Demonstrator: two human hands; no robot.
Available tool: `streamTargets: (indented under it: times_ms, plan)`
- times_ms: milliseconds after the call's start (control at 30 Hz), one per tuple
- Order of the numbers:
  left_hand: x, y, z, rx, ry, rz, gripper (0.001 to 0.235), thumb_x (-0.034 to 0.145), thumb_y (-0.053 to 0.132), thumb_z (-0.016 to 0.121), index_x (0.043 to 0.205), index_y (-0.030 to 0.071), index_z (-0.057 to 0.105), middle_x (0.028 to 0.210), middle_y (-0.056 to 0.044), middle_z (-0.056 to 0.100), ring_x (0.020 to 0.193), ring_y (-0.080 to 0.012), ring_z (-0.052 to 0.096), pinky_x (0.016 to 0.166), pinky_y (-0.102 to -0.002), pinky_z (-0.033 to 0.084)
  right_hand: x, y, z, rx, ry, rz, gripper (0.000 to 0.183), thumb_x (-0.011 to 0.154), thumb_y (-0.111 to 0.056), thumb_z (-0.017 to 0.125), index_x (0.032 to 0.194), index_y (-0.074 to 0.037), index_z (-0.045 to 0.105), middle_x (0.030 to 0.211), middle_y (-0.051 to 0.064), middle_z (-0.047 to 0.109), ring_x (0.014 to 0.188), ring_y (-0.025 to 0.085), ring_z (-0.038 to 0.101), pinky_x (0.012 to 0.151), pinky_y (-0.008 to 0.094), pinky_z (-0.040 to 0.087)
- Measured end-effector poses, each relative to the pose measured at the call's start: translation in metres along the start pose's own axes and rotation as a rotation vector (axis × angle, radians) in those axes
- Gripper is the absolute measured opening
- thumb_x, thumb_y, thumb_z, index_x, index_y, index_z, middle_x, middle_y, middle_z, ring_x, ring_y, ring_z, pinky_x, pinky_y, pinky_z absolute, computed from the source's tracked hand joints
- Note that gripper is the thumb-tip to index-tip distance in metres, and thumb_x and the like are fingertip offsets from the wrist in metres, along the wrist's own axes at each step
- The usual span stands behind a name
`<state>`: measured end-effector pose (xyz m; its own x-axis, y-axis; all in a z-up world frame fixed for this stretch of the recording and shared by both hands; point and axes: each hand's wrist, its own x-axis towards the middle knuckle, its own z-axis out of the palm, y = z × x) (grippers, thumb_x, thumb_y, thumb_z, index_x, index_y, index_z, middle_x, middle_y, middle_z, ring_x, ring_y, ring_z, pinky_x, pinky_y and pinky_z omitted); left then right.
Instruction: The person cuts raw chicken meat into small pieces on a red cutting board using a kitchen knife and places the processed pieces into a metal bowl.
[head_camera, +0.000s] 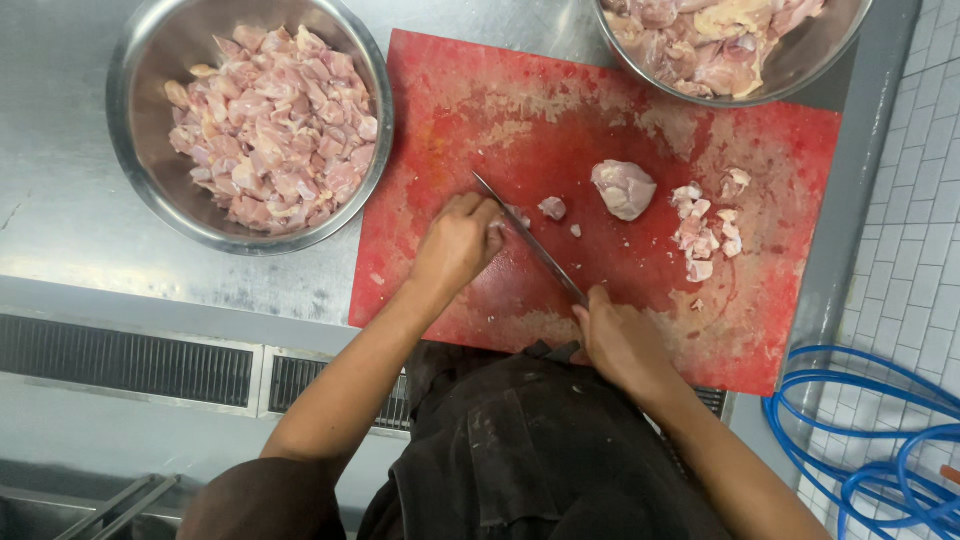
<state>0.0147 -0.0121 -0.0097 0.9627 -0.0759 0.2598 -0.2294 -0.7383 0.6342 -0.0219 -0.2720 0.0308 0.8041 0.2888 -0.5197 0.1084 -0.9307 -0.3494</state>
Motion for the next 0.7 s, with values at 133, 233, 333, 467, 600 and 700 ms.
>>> streamTargets:
  times_ms: [133, 233, 333, 467, 600, 700]
  plan:
    - [0.005, -0.005, -0.011, -0.037, 0.073, -0.194, 0.016, 0.082, 0.005, 0.068, 0.098, 0.004, 0.064, 0.094, -0.017, 0.063, 0.091, -0.0370, 0.064, 0.081, -0.048, 0.055, -0.034, 0.035, 0.003, -0.062, -0.063, 0.067, 0.033, 0.101, -0.036, 0.051, 0.111, -0.005, 0.056, 0.086, 0.028, 0.071, 0.085, 0.050, 0.068, 0.075, 0.061, 0.050]
    - [0.006, 0.004, -0.008, -0.090, 0.031, -0.183, 0.026, 0.082, 0.004, 0.067, 0.108, 0.005, 0.066, 0.096, -0.018, 0.061, 0.094, -0.0382, 0.063, 0.083, -0.049, 0.054, -0.055, 0.063, 0.005, 0.051, 0.016, -0.001, 0.031, 0.097, -0.036, 0.057, 0.105, -0.006, 0.063, 0.089, 0.025, 0.070, 0.088, 0.047, 0.067, 0.076, 0.056, 0.051]
    - [0.016, 0.020, 0.007, -0.092, -0.041, -0.021, 0.049, 0.071, 0.003, 0.067, 0.119, 0.003, 0.065, 0.104, -0.021, 0.058, 0.098, -0.0422, 0.060, 0.086, -0.050, 0.053, -0.070, 0.083, 0.004, 0.221, 0.119, -0.003, 0.030, 0.095, -0.033, 0.060, 0.103, -0.005, 0.066, 0.086, 0.023, 0.070, 0.084, 0.043, 0.068, 0.074, 0.051, 0.052]
    - [0.034, 0.039, 0.040, -0.101, -0.249, -0.018, 0.057, 0.065, 0.000, 0.069, 0.122, 0.009, 0.068, 0.116, -0.019, 0.057, 0.105, -0.0437, 0.057, 0.085, -0.050, 0.052, -0.080, 0.097, 0.007, 0.321, 0.143, 0.233, 0.031, 0.096, -0.034, 0.061, 0.104, -0.004, 0.067, 0.074, 0.021, 0.068, 0.070, 0.038, 0.071, 0.069, 0.046, 0.054]
    - [0.055, 0.044, 0.055, -0.113, -0.368, 0.050, 0.026, 0.073, 0.006, 0.076, 0.098, 0.012, 0.072, 0.109, -0.014, 0.060, 0.102, -0.0378, 0.063, 0.088, -0.047, 0.056, -0.083, 0.103, 0.017, 0.440, 0.084, 0.430, 0.038, 0.100, -0.037, 0.061, 0.093, 0.000, 0.066, 0.063, 0.017, 0.066, 0.056, 0.032, 0.070, 0.060, 0.044, 0.055]
    - [0.060, 0.045, 0.017, -0.220, -0.370, -0.056, 0.024, 0.068, 0.005, 0.078, 0.090, 0.009, 0.068, 0.100, -0.012, 0.061, 0.090, -0.0324, 0.066, 0.079, -0.043, 0.058, -0.087, 0.108, 0.027, 0.464, 0.215, 0.288, 0.035, 0.096, -0.037, 0.061, 0.095, -0.003, 0.068, 0.064, 0.011, 0.068, 0.059, 0.025, 0.069, 0.060, 0.041, 0.054]
